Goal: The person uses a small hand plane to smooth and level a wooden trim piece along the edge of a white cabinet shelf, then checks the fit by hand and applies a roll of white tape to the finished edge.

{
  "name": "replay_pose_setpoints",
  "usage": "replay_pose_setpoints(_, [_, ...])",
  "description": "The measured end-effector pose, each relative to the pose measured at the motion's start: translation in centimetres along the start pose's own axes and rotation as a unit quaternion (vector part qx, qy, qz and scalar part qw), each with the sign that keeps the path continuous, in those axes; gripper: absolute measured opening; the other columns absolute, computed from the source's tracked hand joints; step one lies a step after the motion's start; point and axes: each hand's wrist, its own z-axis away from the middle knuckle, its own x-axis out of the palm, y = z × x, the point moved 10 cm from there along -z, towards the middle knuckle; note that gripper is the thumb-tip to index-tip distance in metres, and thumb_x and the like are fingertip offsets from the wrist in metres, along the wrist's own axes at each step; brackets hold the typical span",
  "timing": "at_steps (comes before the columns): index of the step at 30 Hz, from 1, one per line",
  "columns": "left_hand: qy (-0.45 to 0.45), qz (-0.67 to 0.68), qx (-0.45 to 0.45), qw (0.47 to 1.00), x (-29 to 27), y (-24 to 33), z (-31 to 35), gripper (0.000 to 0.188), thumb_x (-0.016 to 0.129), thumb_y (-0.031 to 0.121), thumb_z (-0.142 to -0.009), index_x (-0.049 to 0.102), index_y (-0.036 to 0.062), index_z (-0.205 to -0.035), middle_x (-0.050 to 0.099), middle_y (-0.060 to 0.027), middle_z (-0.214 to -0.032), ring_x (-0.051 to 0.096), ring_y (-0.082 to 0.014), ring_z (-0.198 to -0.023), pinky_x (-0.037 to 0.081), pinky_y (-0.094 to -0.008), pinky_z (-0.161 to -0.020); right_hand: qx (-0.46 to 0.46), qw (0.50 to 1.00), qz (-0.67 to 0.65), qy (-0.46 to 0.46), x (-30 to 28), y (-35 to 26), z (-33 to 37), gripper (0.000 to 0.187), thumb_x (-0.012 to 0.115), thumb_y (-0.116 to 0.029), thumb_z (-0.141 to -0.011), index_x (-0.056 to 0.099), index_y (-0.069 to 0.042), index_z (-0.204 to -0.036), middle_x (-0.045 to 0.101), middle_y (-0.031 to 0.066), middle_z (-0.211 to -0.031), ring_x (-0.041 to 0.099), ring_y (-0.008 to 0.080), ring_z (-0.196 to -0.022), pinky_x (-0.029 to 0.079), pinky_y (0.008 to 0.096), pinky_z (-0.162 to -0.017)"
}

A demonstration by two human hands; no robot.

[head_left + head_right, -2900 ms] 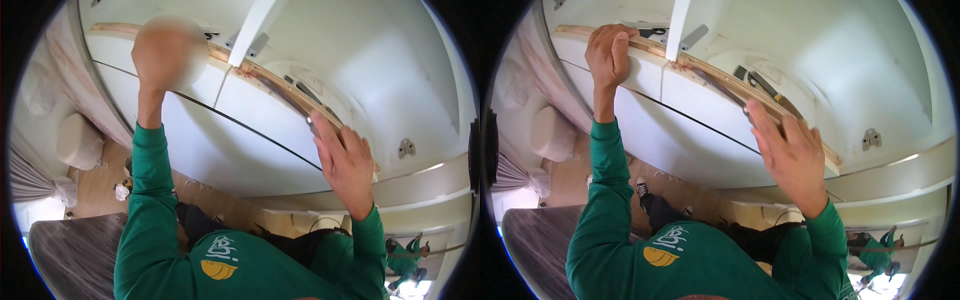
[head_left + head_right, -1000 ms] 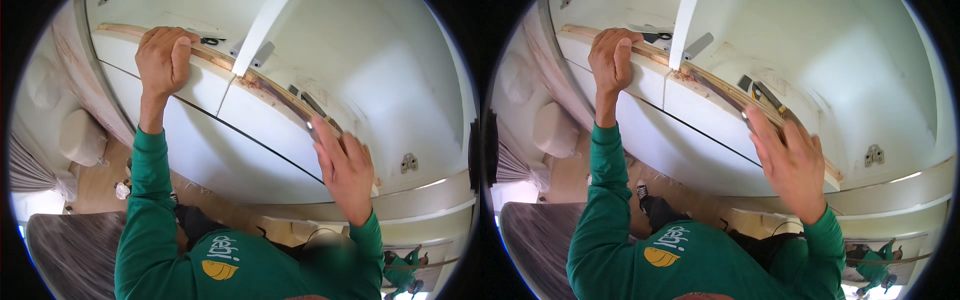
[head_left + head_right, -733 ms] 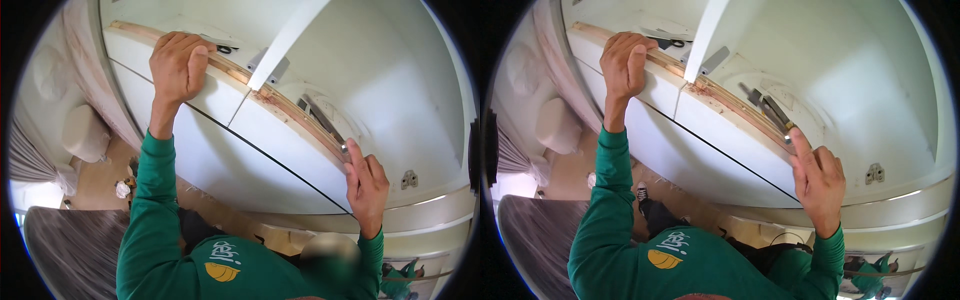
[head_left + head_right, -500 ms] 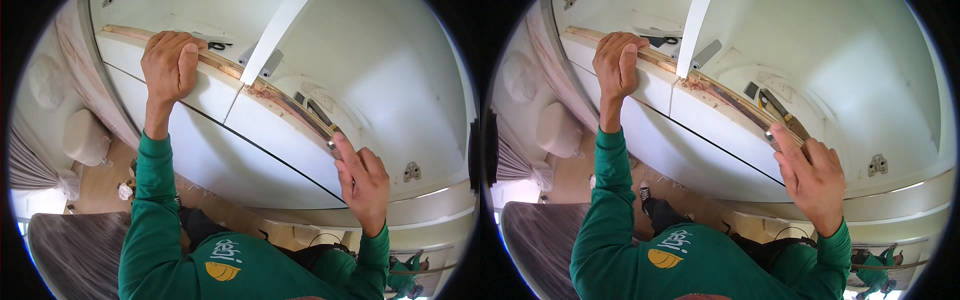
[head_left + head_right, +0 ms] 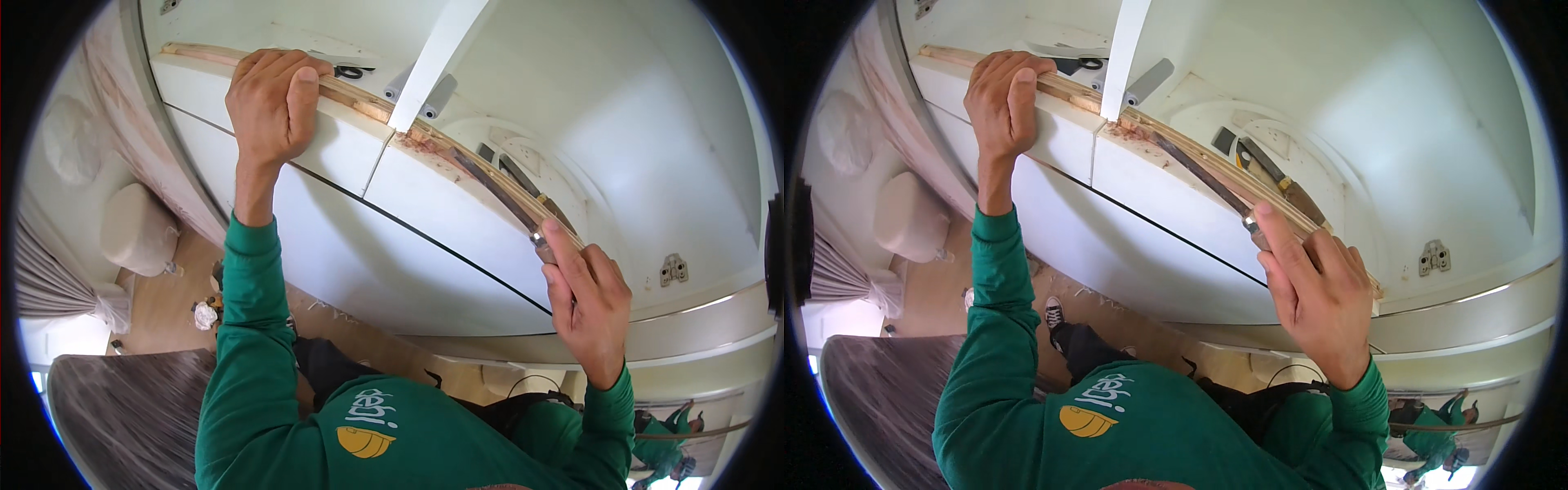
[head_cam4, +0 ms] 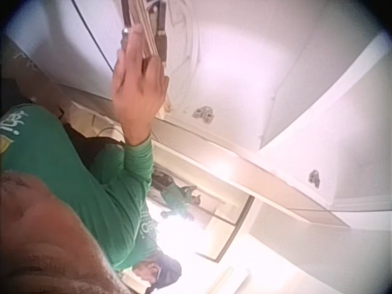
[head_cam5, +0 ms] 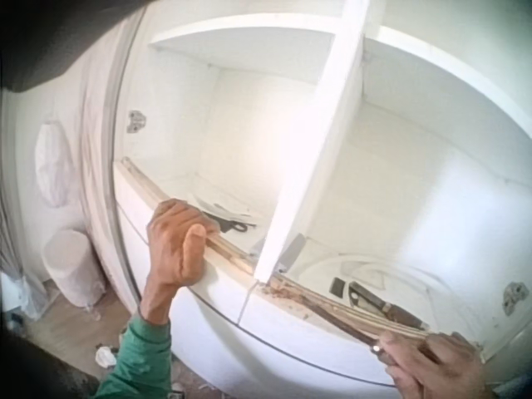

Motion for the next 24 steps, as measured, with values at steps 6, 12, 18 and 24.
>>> replay_pose_setpoints(6, [-0.036,-0.003,-0.032,0.999,0.4,0.0,0.3,0.044,0.045,0.022,-0.109,0.082,0.0027,-0.093,0.081,-0.0139,-0.093,0.074,-0.0381,-0.094,0.056,-0.0488,-0.102,0.015,1.000,0.007,-0.010,0.5,-0.2,0.2,0.058,0.081,-0.024,-0.104,0.068,-0.027,-0.161,0.051,0.0047,-0.082,0.053,0.0255,-0.071,0.045,0.0404,-0.066])
replay_pose_setpoints(12, [-0.033,-0.011,-0.029,0.999,0.4,-0.2,0.6,0.044,0.045,0.022,-0.110,0.082,0.0033,-0.095,0.081,-0.0138,-0.094,0.074,-0.0385,-0.093,0.055,-0.0484,-0.102,0.016,0.999,0.027,0.005,0.5,-1.1,0.4,0.057,0.081,-0.026,-0.105,0.068,-0.029,-0.161,0.050,0.0043,-0.082,0.053,0.0249,-0.070,0.045,0.0409,-0.065])
replay_pose_setpoints(18, [-0.048,-0.007,-0.044,0.998,0.5,-0.1,0.2,0.046,0.043,0.023,-0.111,0.082,0.0033,-0.095,0.080,-0.0141,-0.093,0.073,-0.0384,-0.091,0.055,-0.0485,-0.101,-0.022,0.998,0.050,0.016,1.1,-0.3,-1.0,0.056,0.081,-0.027,-0.104,0.069,-0.030,-0.159,0.050,0.0025,-0.084,0.054,0.0228,-0.069,0.044,0.0400,-0.064])
replay_pose_setpoints(24, [-0.035,-0.003,-0.018,0.999,0.2,0.0,0.2,0.045,0.044,0.023,-0.111,0.081,0.0036,-0.094,0.079,-0.0135,-0.092,0.073,-0.0379,-0.091,0.055,-0.0484,-0.101,-0.034,0.998,0.057,0.014,0.8,-0.3,-0.9,0.058,0.083,-0.028,-0.103,0.069,-0.031,-0.159,0.051,0.0016,-0.085,0.057,0.0214,-0.072,0.043,0.0404,-0.063])
